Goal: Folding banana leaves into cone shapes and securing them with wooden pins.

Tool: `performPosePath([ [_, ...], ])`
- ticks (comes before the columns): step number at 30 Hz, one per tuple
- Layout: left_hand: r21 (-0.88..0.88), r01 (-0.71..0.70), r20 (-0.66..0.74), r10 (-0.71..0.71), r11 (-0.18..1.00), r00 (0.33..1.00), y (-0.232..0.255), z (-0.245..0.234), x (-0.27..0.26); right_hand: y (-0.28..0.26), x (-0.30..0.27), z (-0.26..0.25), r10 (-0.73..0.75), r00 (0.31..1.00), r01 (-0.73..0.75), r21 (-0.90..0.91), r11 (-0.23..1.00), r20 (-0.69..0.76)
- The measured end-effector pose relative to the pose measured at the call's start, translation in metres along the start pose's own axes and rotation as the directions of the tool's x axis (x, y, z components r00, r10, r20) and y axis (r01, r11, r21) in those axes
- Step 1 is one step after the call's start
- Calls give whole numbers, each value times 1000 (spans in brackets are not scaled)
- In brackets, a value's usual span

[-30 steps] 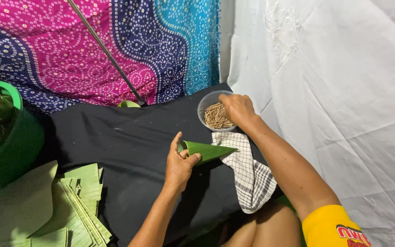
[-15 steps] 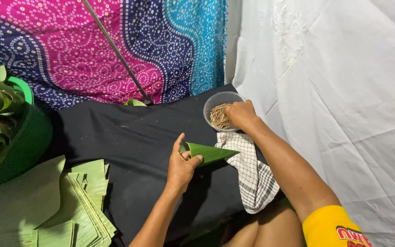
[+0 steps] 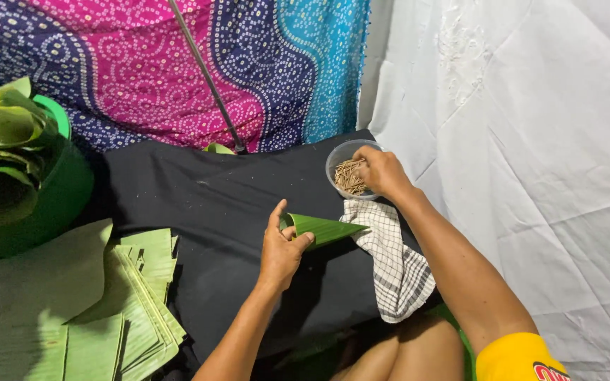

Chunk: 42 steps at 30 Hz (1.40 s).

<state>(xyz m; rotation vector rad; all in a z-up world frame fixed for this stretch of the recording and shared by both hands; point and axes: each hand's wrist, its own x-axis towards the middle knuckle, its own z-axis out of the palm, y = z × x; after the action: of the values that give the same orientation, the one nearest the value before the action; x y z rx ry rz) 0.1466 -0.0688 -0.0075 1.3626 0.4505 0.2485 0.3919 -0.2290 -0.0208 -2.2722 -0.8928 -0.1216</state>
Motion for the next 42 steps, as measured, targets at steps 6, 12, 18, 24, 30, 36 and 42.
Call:
performPosePath([
  [6, -29, -95, -43, 94, 995, 995, -20, -13, 1, -84, -45, -19, 276, 955, -289, 544, 788, 108],
  [12, -46, -143, -73, 139, 989, 988, -15, -26, -23, -121, -129, 22, 162, 974, -226, 769, 598, 160],
  [18, -55, -251, -116, 243, 966, 963, -21, -43, -65, -170, -178, 49, 314, 935, -348, 619, 705, 168],
  [24, 3, -298, -151, 295, 955, 943, -37, -59, -100, -196, -210, 76, 361, 924, -350, 653, 672, 124],
  [30, -97, -371, -213, 345, 924, 914, -53, -73, -117, -215, -226, 85, 303, 953, -251, 565, 786, 3],
  [36, 109, -431, -260, 444, 896, 857, -53, -76, -130, -230, -230, 91, 183, 978, -110, 495, 862, -102],
  [42, 381, -427, -253, 537, 820, 805, -50, -70, -146, -243, -234, 92, 349, 937, -294, 604, 741, 28],
])
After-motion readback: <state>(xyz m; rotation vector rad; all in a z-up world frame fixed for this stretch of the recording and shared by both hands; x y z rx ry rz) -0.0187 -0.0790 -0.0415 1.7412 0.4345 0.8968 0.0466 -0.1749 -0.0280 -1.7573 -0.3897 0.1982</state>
